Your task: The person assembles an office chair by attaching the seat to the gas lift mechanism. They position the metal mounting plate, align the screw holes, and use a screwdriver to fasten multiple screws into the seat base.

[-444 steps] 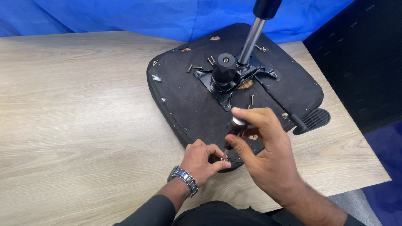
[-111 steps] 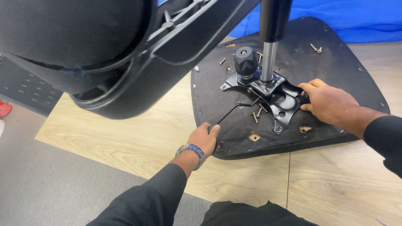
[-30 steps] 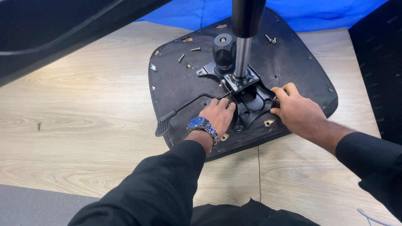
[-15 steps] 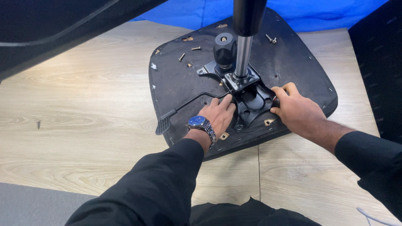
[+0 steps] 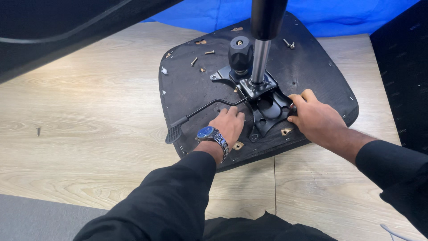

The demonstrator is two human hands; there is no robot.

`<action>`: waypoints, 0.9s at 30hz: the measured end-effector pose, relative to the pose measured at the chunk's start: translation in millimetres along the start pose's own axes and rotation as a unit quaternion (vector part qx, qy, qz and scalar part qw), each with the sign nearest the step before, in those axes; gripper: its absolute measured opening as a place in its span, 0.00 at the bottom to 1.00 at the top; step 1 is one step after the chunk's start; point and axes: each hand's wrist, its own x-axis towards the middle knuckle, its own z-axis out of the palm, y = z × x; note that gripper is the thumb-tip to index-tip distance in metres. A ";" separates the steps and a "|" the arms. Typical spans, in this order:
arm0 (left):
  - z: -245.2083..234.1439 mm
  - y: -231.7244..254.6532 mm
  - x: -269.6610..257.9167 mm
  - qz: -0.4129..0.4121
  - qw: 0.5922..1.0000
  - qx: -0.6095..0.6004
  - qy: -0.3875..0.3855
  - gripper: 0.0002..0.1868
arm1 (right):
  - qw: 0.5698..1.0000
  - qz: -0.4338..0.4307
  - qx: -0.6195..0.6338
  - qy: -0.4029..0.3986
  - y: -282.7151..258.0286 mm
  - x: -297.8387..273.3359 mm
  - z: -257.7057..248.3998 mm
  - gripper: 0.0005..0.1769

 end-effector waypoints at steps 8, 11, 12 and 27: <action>4.4 1.9 -12.1 -0.068 0.997 -0.033 0.008 0.13 | 1.000 -0.012 -0.009 -0.002 -3.2 4.3 -7.6 0.31; 7.1 -1.7 -15.5 -0.076 0.997 -0.023 -0.019 0.12 | 0.999 -0.012 -0.032 -0.015 -5.1 6.0 -9.7 0.31; 8.7 -2.7 -16.9 -0.077 0.996 -0.019 -0.027 0.10 | 0.999 -0.011 -0.042 -0.020 -6.0 6.3 -10.1 0.31; 18.3 3.4 -34.6 -0.143 0.987 -0.065 -0.021 0.12 | 0.999 -0.016 -0.042 -0.006 -5.4 1.8 -2.0 0.32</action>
